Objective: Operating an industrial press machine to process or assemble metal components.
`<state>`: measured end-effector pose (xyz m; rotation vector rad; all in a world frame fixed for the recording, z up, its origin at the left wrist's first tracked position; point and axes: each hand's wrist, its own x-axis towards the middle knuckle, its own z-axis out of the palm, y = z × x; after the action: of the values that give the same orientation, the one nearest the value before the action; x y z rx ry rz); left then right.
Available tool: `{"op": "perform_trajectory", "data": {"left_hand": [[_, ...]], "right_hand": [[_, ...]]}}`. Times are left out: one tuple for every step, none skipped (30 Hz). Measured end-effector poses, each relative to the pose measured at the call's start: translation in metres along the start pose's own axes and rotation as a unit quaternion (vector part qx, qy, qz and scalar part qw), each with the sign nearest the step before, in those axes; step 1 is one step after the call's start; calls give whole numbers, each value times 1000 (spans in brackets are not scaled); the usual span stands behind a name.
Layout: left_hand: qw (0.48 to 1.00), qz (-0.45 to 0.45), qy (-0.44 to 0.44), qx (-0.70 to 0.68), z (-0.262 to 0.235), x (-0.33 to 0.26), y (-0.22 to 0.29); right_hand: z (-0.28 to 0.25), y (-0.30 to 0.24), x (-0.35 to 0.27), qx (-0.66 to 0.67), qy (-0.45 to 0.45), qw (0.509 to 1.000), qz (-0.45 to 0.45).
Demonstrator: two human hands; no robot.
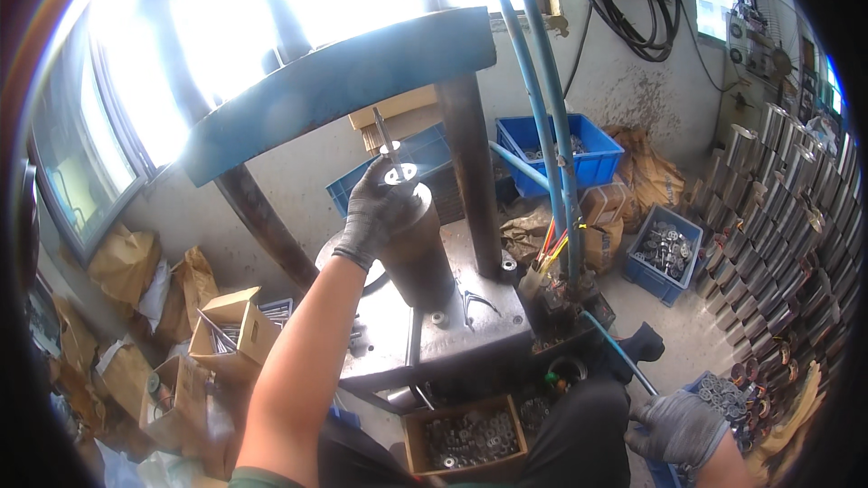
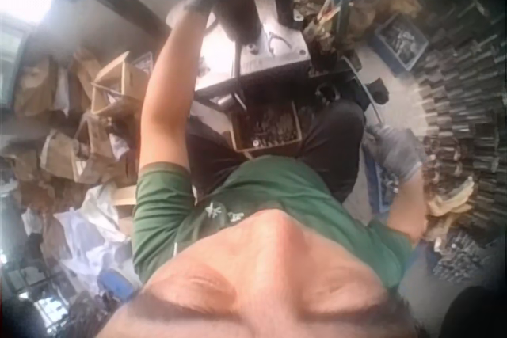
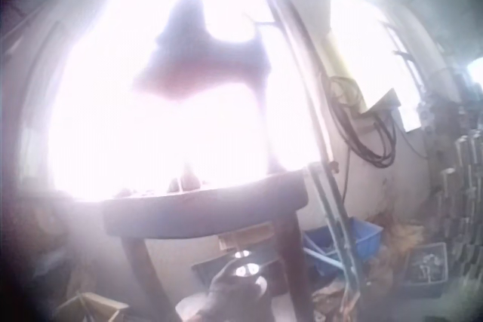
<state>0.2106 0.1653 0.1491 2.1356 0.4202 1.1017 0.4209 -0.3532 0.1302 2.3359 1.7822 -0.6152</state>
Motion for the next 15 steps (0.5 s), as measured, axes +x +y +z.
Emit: {"op": "perform_trajectory", "data": {"left_hand": [[999, 13, -8, 48, 1, 1, 4], [999, 11, -6, 47, 0, 4, 1], [969, 61, -17, 238, -1, 8, -2], [900, 109, -29, 421, -4, 9, -4], [901, 107, -29, 419, -4, 8, -3], [864, 125, -53, 485, -5, 6, -2], [822, 142, -77, 547, -7, 5, 0], [823, 143, -78, 544, -4, 6, 12], [745, 155, -115, 638, -1, 7, 28], [655, 166, -150, 722, 3, 9, 40], [655, 162, -151, 722, 1, 8, 40], [652, 150, -151, 727, 0, 8, 40], [649, 139, -151, 732, -1, 7, 40], [650, 139, -151, 732, -1, 5, 42], [646, 145, -146, 735, -1, 3, 44]], "right_hand": [[3, 1, -1, 29, 1, 1000, 11], [4, 0, -2, 26, -2, 1000, 11], [5, -1, -2, 27, 10, 1000, -1], [5, -1, -2, 27, 21, 999, -13], [7, 0, -2, 27, 19, 999, -12], [10, 2, 0, 19, 20, 1000, -14], [11, 3, 0, 11, 22, 1000, -16], [10, 3, -2, 12, 21, 1000, -13], [9, 2, -3, 15, 20, 1000, -10], [8, 2, -4, 18, 18, 1000, -7], [6, 1, -2, 16, 15, 1000, -10], [4, 0, 0, 13, 31, 999, -17], [1, -1, 2, 10, 47, 999, -22], [0, -2, 1, 11, 46, 999, -22], [-3, -3, 1, 13, 65, 998, -25]]}}
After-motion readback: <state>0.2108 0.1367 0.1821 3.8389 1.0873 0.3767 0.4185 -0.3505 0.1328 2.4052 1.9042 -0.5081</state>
